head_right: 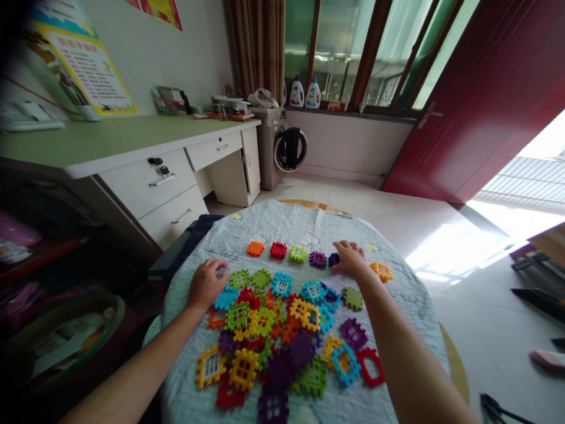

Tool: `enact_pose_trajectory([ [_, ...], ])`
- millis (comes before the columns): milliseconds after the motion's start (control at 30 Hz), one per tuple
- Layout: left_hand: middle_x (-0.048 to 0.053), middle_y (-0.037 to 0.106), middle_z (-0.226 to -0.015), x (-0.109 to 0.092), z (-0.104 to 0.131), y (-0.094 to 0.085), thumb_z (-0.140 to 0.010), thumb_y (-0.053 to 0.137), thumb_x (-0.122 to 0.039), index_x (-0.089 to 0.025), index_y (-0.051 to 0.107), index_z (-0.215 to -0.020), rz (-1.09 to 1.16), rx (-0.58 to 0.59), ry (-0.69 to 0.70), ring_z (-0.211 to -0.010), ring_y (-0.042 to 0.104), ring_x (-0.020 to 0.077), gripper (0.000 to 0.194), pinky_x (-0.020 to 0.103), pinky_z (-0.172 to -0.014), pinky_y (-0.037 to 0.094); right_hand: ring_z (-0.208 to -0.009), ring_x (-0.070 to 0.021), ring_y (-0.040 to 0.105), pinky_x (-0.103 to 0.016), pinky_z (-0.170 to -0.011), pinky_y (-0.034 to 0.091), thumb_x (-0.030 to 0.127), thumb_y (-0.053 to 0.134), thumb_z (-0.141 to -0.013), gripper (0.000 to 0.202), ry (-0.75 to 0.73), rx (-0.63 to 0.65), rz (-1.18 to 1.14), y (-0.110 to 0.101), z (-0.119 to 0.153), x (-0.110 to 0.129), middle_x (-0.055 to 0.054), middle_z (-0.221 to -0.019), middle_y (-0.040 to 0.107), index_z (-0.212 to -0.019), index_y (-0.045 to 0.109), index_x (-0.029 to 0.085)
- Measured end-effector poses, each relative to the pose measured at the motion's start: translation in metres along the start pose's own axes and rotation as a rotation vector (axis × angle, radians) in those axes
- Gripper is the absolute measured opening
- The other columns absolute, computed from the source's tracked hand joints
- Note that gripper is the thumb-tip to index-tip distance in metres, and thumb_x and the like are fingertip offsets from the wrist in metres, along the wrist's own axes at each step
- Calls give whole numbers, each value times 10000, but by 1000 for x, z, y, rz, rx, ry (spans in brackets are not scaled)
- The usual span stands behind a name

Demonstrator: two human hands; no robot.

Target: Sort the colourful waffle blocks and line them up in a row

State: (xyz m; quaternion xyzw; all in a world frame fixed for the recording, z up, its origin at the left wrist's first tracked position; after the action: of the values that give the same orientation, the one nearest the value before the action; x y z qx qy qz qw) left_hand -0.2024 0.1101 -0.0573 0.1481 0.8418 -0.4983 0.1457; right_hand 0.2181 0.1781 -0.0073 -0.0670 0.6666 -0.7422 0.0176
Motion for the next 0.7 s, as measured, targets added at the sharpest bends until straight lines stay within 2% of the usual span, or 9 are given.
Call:
enact_pose_trajectory([
  [133,80,655,-944,-1,0,-1,-753,503,-208,-203,616,-868,-1,-6,1,-917,599,253,161,373,-892,468,-1342,-351,295,-493,-1090,170,331,698,-672,736,-118,-6,35,-3,0,34,-97,-1441,472,-1375,500,236],
  [267,86,659,-937,-2,0,-1,-753,495,-203,-193,619,-862,3,-8,-3,-915,600,253,166,378,-889,471,-1346,-348,301,-524,-1115,88,339,651,-732,540,-97,74,97,5,-6,56,-109,-1362,537,-1255,593,215],
  [433,90,665,-938,-2,0,-1,-740,496,-197,-191,627,-859,16,-6,-15,-911,600,257,177,388,-883,475,-1267,-360,381,-575,-1092,100,286,634,-729,383,-67,105,110,15,-16,59,-155,-1247,590,-1096,661,178],
  [700,82,662,-941,1,0,1,-742,509,-204,-199,623,-854,28,-5,-22,-915,599,251,159,376,-891,469,-1215,-351,408,-570,-1075,131,311,648,-708,465,-53,106,109,17,-22,56,-142,-1214,579,-1155,627,185],
])
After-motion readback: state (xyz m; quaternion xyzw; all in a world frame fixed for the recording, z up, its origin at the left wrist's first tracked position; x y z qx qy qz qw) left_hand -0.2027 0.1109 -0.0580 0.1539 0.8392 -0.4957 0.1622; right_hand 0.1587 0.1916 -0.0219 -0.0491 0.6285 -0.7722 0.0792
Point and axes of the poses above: each hand's wrist, its own z-axis away from the middle knuckle, its own y-axis out of the palm, x = y × z, the point moved 4 cm from there along -z, towards the middle knuckle
